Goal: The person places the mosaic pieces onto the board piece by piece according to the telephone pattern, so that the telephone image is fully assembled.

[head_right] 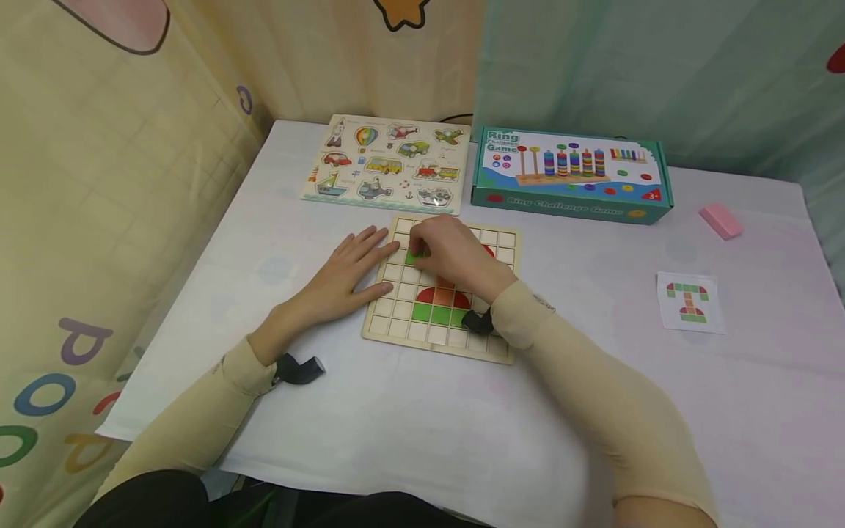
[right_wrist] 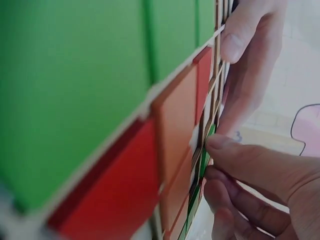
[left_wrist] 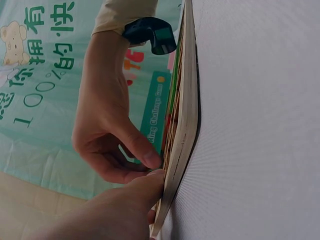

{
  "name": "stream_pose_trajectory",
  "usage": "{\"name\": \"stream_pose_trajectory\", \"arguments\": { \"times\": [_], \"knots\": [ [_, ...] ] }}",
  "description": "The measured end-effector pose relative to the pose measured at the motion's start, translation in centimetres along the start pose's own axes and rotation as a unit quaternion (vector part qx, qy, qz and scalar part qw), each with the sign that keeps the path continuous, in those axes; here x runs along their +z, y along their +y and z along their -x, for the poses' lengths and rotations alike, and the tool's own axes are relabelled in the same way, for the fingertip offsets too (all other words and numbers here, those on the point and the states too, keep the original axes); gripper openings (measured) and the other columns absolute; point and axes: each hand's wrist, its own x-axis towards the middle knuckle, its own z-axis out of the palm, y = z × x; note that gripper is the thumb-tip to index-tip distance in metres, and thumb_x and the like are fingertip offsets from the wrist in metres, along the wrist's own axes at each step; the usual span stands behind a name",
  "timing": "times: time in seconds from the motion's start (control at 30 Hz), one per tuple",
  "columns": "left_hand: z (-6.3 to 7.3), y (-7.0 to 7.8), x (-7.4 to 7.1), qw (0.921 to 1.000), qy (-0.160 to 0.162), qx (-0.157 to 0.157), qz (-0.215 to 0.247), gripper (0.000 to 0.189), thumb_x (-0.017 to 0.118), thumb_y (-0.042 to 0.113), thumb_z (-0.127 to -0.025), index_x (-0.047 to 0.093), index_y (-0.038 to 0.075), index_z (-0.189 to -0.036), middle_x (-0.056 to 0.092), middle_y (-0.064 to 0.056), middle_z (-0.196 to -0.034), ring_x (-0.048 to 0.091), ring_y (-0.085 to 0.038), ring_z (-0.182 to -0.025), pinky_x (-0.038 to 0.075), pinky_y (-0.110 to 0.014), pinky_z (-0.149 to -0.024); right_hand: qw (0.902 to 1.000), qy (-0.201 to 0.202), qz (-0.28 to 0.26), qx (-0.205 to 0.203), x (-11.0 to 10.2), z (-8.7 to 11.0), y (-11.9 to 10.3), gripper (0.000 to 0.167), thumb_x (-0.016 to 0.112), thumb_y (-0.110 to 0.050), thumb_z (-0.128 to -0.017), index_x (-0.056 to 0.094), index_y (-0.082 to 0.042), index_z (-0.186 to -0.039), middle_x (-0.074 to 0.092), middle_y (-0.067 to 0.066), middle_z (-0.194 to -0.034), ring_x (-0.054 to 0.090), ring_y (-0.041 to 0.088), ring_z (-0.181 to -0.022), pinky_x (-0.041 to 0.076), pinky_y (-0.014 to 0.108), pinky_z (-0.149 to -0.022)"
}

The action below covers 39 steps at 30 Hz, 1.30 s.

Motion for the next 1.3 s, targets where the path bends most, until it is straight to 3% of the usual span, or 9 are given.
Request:
{"name": "stream_pose_trajectory", "arguments": {
  "times": [0.27,0.5,0.8,1.03,1.3],
  "knots": [
    [-0.1,0.0,-0.1,1.0000,0.000,0.001,0.004,0.072,0.058,0.048,-0.106,0.034,0.017,-0.166,0.020,-0.013,-0.176,0.009,-0.033,-0.165,0.004,-0.052,-0.134,0.9998,-0.008,0.011,-0.011,-0.5,0.4,0.2,0.018,0.087,-0.015,-0.089,0.078,-0.008,-0.104,0.075,0.006,-0.098,0.063,0.024,-0.089,0.057,0.039,-0.087],
    [-0.2,0.0,0.0,1.0000,-0.008,-0.001,0.000,0.072,0.057,0.049,-0.106,0.033,0.019,-0.167,0.019,-0.011,-0.177,0.008,-0.033,-0.165,0.004,-0.053,-0.134,0.9983,-0.042,0.038,-0.014,-0.5,0.1,0.2,0.042,0.085,-0.027,-0.091,0.074,-0.009,-0.128,0.068,0.009,-0.135,0.055,0.029,-0.131,0.046,0.048,-0.117],
    [-0.1,0.2,-0.1,0.9999,-0.012,-0.008,-0.001,0.073,0.057,0.050,-0.106,0.031,0.019,-0.167,0.017,-0.010,-0.177,0.006,-0.031,-0.165,0.002,-0.050,-0.134,0.9983,-0.031,0.032,-0.038,-0.4,1.2,1.0,0.043,0.080,-0.025,-0.095,0.072,-0.008,-0.133,0.068,0.009,-0.139,0.053,0.030,-0.136,0.043,0.047,-0.120],
    [-0.2,0.3,-0.1,0.9999,-0.010,-0.011,0.002,0.073,0.058,0.049,-0.106,0.033,0.018,-0.167,0.018,-0.011,-0.177,0.006,-0.031,-0.166,0.002,-0.050,-0.134,0.9996,0.017,-0.014,0.018,-1.1,4.7,2.4,0.051,0.082,-0.028,-0.094,0.068,-0.006,-0.137,0.059,0.014,-0.149,0.048,0.034,-0.143,0.043,0.054,-0.120],
    [-0.2,0.3,0.0,0.9999,-0.006,-0.014,0.008,0.073,0.060,0.047,-0.105,0.034,0.016,-0.166,0.019,-0.012,-0.176,0.007,-0.032,-0.165,0.002,-0.051,-0.134,0.9934,0.093,-0.036,0.056,-0.8,10.5,4.1,0.041,0.082,-0.019,-0.094,0.070,-0.003,-0.130,0.068,0.016,-0.133,0.058,0.034,-0.127,0.052,0.056,-0.107]
  ]
}}
